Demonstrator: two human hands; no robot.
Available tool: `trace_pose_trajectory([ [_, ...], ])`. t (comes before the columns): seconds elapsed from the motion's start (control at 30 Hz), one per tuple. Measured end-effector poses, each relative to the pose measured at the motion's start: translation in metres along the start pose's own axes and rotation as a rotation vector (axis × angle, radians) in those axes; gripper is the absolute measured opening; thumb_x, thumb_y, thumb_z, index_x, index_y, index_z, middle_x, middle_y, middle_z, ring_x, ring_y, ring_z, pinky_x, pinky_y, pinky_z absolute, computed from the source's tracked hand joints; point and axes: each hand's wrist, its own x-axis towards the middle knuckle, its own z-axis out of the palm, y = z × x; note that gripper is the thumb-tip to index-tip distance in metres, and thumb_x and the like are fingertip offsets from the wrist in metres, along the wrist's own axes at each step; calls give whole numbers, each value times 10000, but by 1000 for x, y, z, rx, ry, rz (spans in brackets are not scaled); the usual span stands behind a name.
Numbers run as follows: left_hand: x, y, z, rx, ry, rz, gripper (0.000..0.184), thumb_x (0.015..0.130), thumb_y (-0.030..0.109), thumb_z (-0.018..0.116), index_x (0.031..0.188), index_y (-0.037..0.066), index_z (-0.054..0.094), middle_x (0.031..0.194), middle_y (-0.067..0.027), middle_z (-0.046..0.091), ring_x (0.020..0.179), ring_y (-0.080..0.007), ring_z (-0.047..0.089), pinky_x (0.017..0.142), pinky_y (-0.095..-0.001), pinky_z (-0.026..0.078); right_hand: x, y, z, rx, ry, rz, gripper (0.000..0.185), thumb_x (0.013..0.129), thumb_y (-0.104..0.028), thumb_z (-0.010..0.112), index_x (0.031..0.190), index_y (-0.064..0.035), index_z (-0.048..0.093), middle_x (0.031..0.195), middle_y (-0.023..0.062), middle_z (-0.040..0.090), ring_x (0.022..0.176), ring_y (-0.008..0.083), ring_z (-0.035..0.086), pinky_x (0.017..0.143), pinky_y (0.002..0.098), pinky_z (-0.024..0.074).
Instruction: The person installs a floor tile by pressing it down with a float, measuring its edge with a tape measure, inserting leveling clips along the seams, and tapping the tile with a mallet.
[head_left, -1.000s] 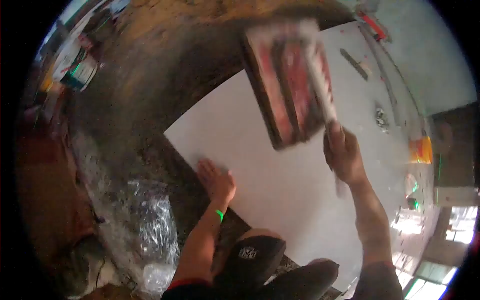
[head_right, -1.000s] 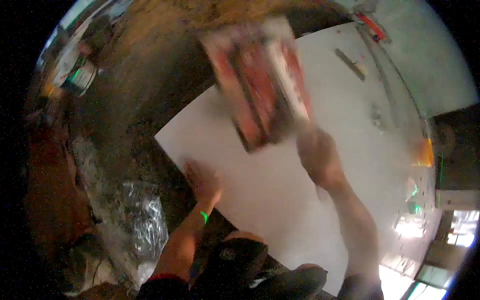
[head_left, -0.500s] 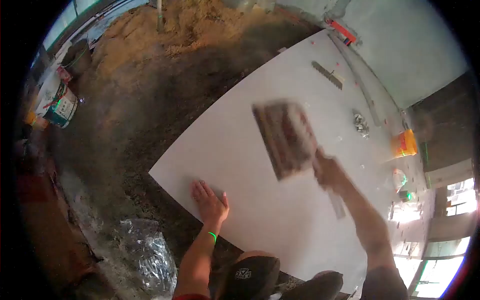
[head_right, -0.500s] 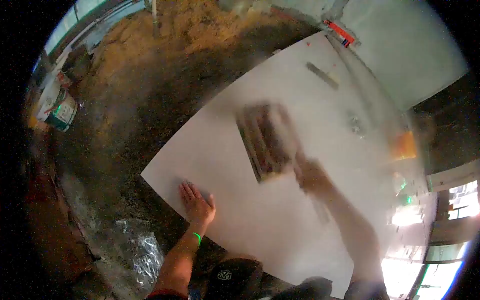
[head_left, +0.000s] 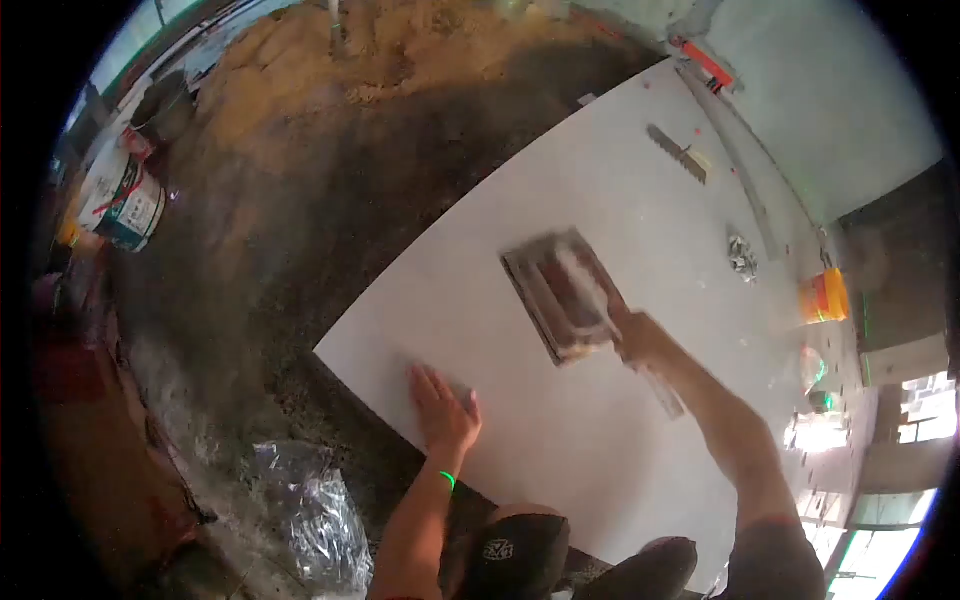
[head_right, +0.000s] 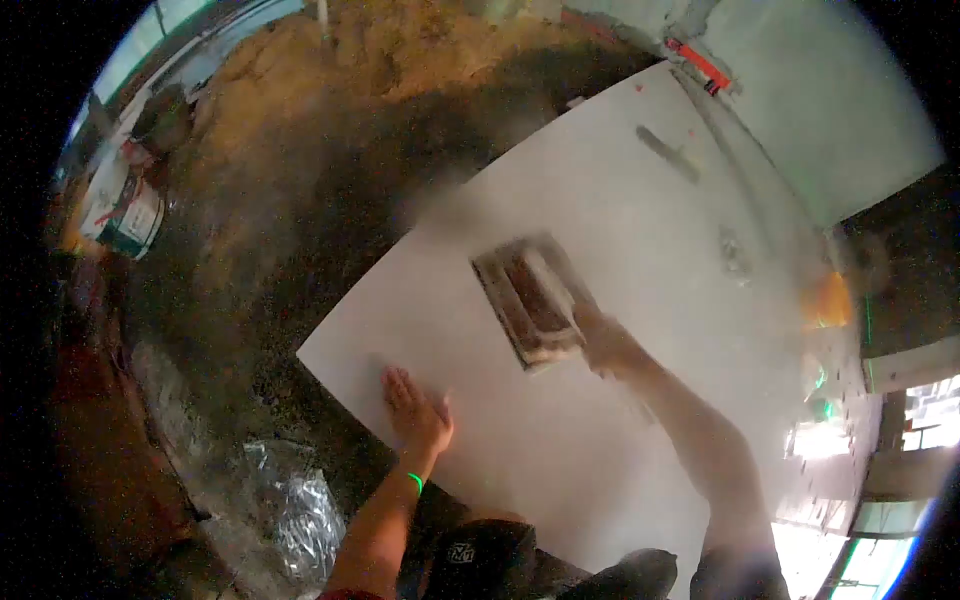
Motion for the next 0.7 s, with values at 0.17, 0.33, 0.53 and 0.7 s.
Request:
trace_pose_trajectory([
  [0.17,-5,0,-2,89,-31,12,796,888,455,435,1394,-128,235,1492,-290,147,1415,-385,71,1155,-462,65,-17,-152,-7,-47,505,-645,544,977,-500,358,685,-55,470,532,-15,433,478,93,418,450,279,364],
  [0.33,-5,-6,-5,67,1,38,811,879,448,459,1393,-133,222,1489,-297,142,1410,-399,78,1153,-466,78,58,-42,46,-367,650,-852,346,985,-382,357,995,-59,481,724,169,556,623,285,539,594,421,449],
  [0.53,-5,-5,2,-65,22,43,817,863,428,511,1390,-130,230,1481,-304,159,1403,-409,97,1153,-465,91,34,7,3,-320,-27,174,442,965,-276,349,1377,-116,340,805,173,616,691,288,586,625,396,497],
  [0.7,1,-2,-13,-83,-175,-4,807,880,429,492,1406,-111,205,1499,-274,138,1411,-392,88,1154,-458,94,-1,-103,-9,-199,236,-693,310,971,-281,445,747,-67,466,589,-39,427,496,71,424,421,246,350],
])
